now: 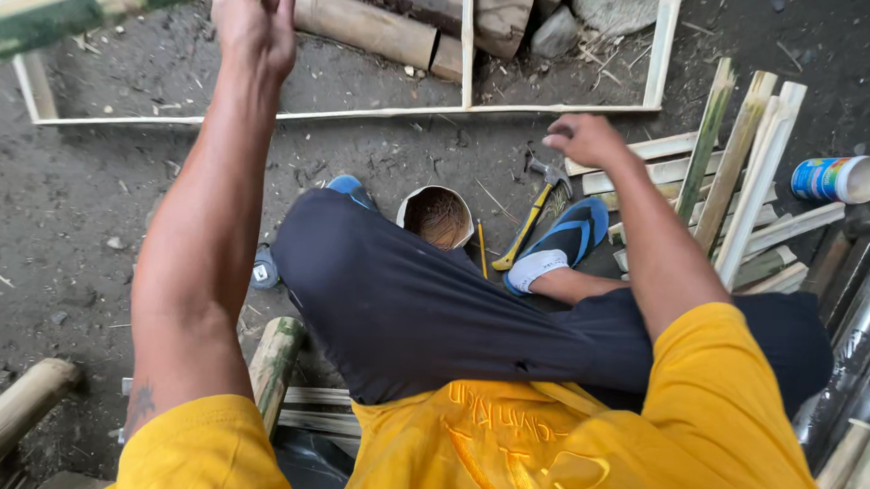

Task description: The person hammers nails into a long green bamboo pole using a hammer and a small container of nails. They measure the bamboo with a tape measure and mark it with a pencil. The person also handles and stacks processed bamboo strips.

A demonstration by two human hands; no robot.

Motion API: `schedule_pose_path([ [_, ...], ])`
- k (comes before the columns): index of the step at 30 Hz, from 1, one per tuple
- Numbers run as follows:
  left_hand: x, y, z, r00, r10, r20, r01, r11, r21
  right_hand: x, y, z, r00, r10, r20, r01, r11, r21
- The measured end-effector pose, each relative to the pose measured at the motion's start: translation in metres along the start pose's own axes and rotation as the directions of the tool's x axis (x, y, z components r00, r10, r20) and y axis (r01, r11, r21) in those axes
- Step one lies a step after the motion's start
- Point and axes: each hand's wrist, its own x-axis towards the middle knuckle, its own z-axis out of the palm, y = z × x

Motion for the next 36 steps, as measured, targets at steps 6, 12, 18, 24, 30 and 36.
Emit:
schedule_pose_path([
  [6, -0.051, -0.038, -0.143, 0.974, -0.048, -0.222, 0.079, 0.988, 0.132, 0.019, 0.000, 0.097, 0.994, 0.036, 0.100, -0.058, 0.972, 0.228],
  [12, -0.090, -0.082, -0.227, 0.934, -0.142, -0.327, 0.168, 0.984, 0.053, 0.021, -0.016, 0.152, 0.967, 0.033, 0.253, -0.120, 0.934, 0.337],
  [18, -0.098, -0.091, -0.232, 0.920, -0.197, -0.338, 0.228, 0.972, 0.054, 0.020, -0.045, 0.149, 0.992, 0.043, 0.115, -0.083, 0.929, 0.361],
  [24, -0.117, -0.079, -0.219, 0.917, -0.158, -0.367, 0.191, 0.980, 0.055, 0.017, -0.063, 0.116, 0.997, 0.030, -0.069, 0.006, 0.882, 0.471],
  [30, -0.111, -0.108, -0.197, 0.942, -0.097, -0.320, 0.076, 0.994, -0.077, 0.004, -0.053, 0.119, 0.995, 0.039, 0.087, -0.076, 0.869, 0.488],
  [36, -0.112, -0.103, -0.194, 0.924, -0.065, -0.376, 0.318, 0.676, 0.665, -0.004, -0.023, 0.138, 0.969, 0.147, 0.198, -0.227, 0.844, 0.486],
])
